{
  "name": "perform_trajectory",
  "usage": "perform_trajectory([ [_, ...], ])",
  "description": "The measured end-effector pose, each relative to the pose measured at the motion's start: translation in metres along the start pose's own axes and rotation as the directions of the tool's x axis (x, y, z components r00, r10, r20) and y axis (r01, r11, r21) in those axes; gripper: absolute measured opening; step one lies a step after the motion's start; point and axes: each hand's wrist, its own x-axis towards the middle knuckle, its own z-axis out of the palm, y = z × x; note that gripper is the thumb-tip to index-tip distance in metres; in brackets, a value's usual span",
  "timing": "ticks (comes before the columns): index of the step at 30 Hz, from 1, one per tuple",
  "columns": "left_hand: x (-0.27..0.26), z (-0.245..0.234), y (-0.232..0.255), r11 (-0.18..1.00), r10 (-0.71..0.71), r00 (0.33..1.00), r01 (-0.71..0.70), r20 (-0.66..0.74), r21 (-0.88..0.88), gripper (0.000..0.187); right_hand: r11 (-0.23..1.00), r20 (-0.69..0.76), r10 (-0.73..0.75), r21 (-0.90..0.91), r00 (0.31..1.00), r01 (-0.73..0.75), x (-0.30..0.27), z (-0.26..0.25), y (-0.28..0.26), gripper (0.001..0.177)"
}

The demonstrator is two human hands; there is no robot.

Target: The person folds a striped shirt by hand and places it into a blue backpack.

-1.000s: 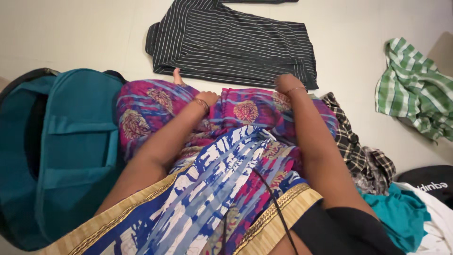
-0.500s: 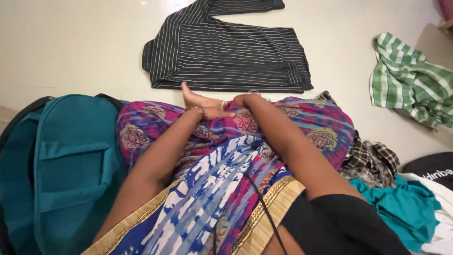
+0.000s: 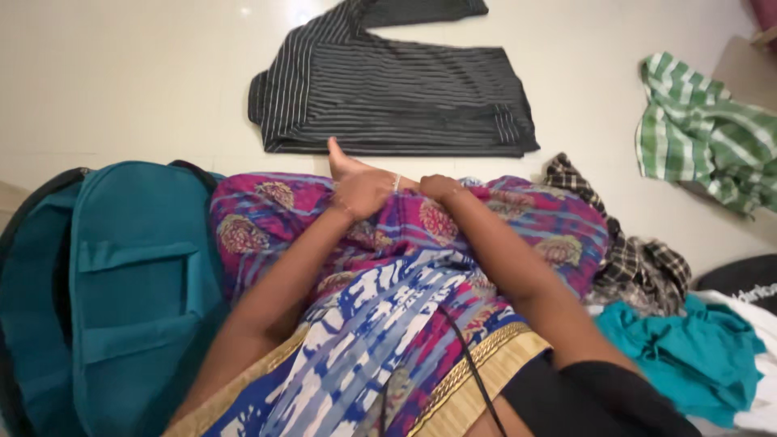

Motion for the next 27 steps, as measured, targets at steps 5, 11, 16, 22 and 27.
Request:
perform_trajectory([
  [5, -0.138, -0.118, -0.076, 0.77, -0.374, 0.73, 0.588, -0.572, 0.247, 0.037, 0.991, -0.284, -0.133, -0.031, 0.95, 0.13, -0.068, -0.024, -0.023, 0.037],
  [11, -0.203, -0.137, -0.126, 0.672, -0.716, 0.539, 0.364, -0.442, -0.645, 0.052, 0.902, -0.446, -0.355, 0.07, 0.822, 0.427, -0.265, -0.141, -0.093, 0.042],
  [16, -0.184, -0.164, -0.1, 0.911, -0.396, 0.69, 0.216, -0.606, -0.35, 0.022, 0.837, -0.637, -0.41, 0.021, 0.653, 0.546, -0.386, -0.183, -0.037, 0.042],
  [22, -0.163, -0.186, -0.046, 0.917, -0.394, 0.626, 0.318, -0.673, -0.241, 0.015, 0.922, -0.735, -0.131, 0.157, 0.665, 0.355, -0.421, -0.182, 0.058, 0.038],
  [27, -0.164, -0.196, -0.042, 0.918, -0.233, 0.477, 0.394, -0.847, -0.031, 0.014, 0.83, -0.749, -0.287, 0.116, 0.597, 0.545, -0.397, -0.188, 0.075, 0.034],
])
